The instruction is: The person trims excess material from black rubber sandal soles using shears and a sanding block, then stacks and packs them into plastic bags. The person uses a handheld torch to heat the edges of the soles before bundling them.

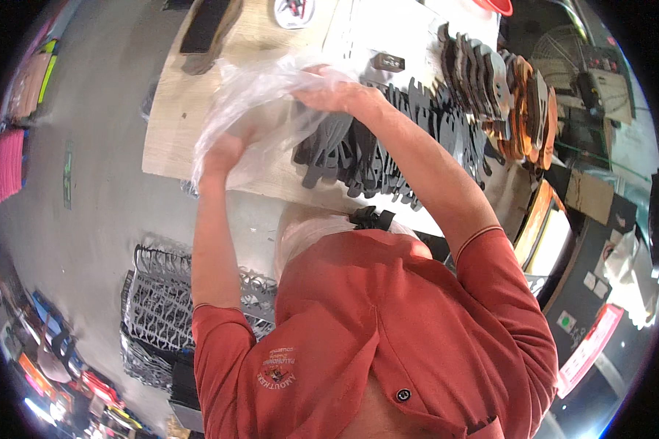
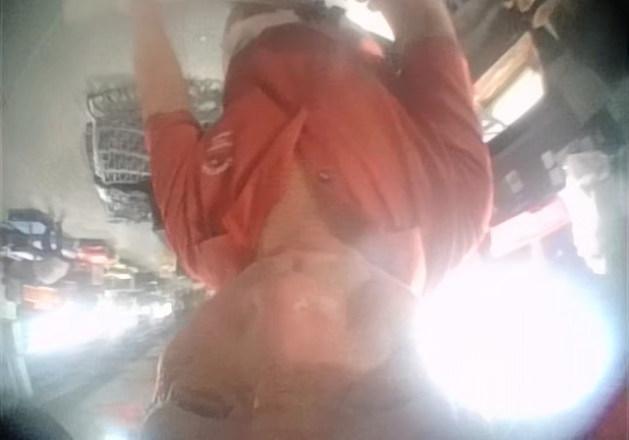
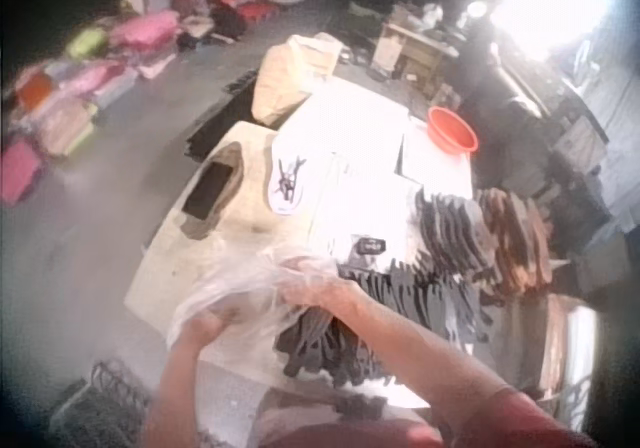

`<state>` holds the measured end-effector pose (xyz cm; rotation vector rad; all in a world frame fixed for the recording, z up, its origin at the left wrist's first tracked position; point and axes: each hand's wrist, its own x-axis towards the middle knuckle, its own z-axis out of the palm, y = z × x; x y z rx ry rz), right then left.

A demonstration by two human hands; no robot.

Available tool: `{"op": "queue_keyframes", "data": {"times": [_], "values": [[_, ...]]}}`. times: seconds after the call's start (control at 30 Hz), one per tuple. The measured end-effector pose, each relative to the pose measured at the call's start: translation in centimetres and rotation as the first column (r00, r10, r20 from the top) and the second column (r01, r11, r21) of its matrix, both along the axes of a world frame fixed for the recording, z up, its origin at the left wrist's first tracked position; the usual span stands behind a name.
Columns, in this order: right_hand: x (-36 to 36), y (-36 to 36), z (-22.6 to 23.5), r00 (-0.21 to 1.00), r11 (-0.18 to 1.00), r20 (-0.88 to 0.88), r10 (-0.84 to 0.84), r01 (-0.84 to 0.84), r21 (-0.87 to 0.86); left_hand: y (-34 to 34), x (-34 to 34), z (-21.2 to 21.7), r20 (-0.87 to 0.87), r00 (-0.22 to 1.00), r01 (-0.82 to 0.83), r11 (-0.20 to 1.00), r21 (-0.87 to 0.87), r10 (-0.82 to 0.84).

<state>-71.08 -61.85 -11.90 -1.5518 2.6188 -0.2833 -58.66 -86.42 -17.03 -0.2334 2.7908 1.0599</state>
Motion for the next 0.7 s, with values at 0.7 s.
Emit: {"op": "queue_keyframes", "data": {"times": [0.7], "values": [[18.0,16.1,2.9,0.422,0.356,0.438,-0.794,0.906,-0.229,5.5,-2.2,8.6,0.35,0.926,-0.335,-0.124,0.934,0.14]]}}
